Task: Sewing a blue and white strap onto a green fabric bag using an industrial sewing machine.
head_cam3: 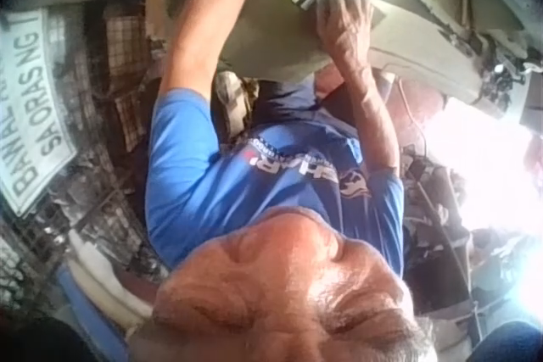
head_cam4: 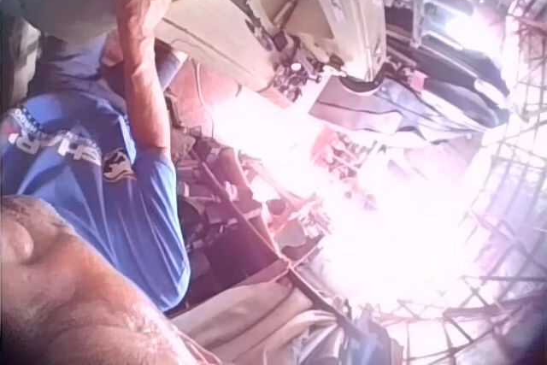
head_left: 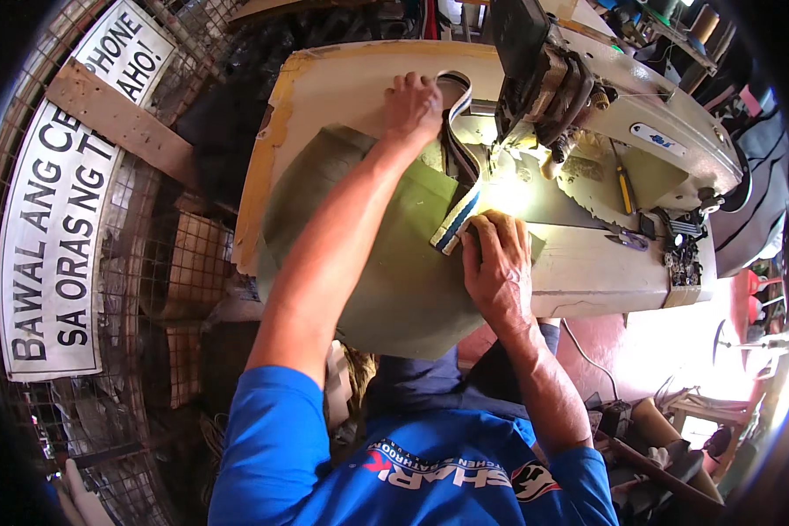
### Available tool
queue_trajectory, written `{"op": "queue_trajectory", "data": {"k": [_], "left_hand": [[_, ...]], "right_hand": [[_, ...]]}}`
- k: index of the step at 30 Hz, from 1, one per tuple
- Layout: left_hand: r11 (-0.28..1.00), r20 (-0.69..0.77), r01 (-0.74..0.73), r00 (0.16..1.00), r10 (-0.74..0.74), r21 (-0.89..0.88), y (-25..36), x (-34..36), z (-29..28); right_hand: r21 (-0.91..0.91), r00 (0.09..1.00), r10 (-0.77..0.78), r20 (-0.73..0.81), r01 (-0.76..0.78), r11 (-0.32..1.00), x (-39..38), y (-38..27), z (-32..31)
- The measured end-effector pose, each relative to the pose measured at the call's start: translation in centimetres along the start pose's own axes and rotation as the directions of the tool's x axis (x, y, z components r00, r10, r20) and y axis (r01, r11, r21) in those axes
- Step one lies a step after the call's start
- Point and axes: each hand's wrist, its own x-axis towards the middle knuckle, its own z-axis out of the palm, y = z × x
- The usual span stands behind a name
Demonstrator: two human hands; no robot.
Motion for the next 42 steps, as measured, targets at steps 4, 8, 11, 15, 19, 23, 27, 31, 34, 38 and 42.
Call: {"op": "queue_trajectory", "data": {"k": [4, 8, 11, 15, 19, 23, 27, 31, 34, 38, 42], "left_hand": [[0.951, 0.178, 0.251, 0.959, -0.219, -0.183, 0.6, 2.0, -0.1], [0.198, 0.278, 0.301, 0.951, -0.136, -0.933, -4.5, -0.9, -8.6], [0.17, -0.004, -0.037, 0.982, 0.19, -0.985, -10.0, -10.3, -17.9], [0.519, 0.541, 0.268, 0.679, 0.496, -0.812, -13.6, -19.9, -25.3], [0.634, 0.45, 0.257, 0.879, 0.161, -0.729, -13.5, -19.6, -24.7], [0.86, 0.105, -0.161, 0.965, 0.24, -0.484, -10.9, -12.9, -17.8], [0.841, 0.194, -0.318, 0.88, 0.434, -0.437, -11.0, -7.7, -12.4], [0.841, 0.272, -0.283, 0.857, 0.437, -0.462, -12.6, -8.3, -10.2], [0.841, 0.17, -0.238, 0.918, 0.358, -0.486, -13.2, -9.4, -9.3], [0.845, 0.1, -0.236, 0.942, 0.321, -0.48, -12.8, -9.3, -9.1], [0.871, 0.078, -0.247, 0.948, 0.308, -0.425, -12.0, -8.8, -12.9]], "right_hand": [[-0.007, 1.0, -0.013, 0.003, 0.013, 1.0, 0.1, 0.0, -0.1], [0.034, 0.999, 0.055, -0.004, -0.054, 0.998, 0.0, 0.1, -0.2], [0.049, 0.998, 0.069, -0.012, -0.069, 0.996, 0.0, 0.4, -0.1], [0.083, 0.996, 0.087, 0.003, -0.087, 0.993, 0.1, 0.5, -0.3], [0.014, 1.0, 0.025, 0.001, -0.025, 1.0, 1.1, 0.0, -0.3], [0.065, 0.995, 0.067, 0.077, -0.073, 0.995, 3.5, -0.7, 0.9], [0.304, 0.989, 0.08, 0.123, -0.114, 0.946, 4.8, -0.7, 2.6], [0.316, 0.981, 0.156, 0.113, -0.185, 0.931, 4.5, -0.6, 3.6], [0.264, 0.986, 0.142, 0.089, -0.161, 0.951, 4.3, -0.6, 3.9], [0.202, 0.989, 0.118, 0.087, -0.134, 0.97, 4.3, -0.6, 3.9], [0.236, 0.993, 0.089, 0.073, -0.103, 0.966, 4.0, -0.7, 3.8]]}}
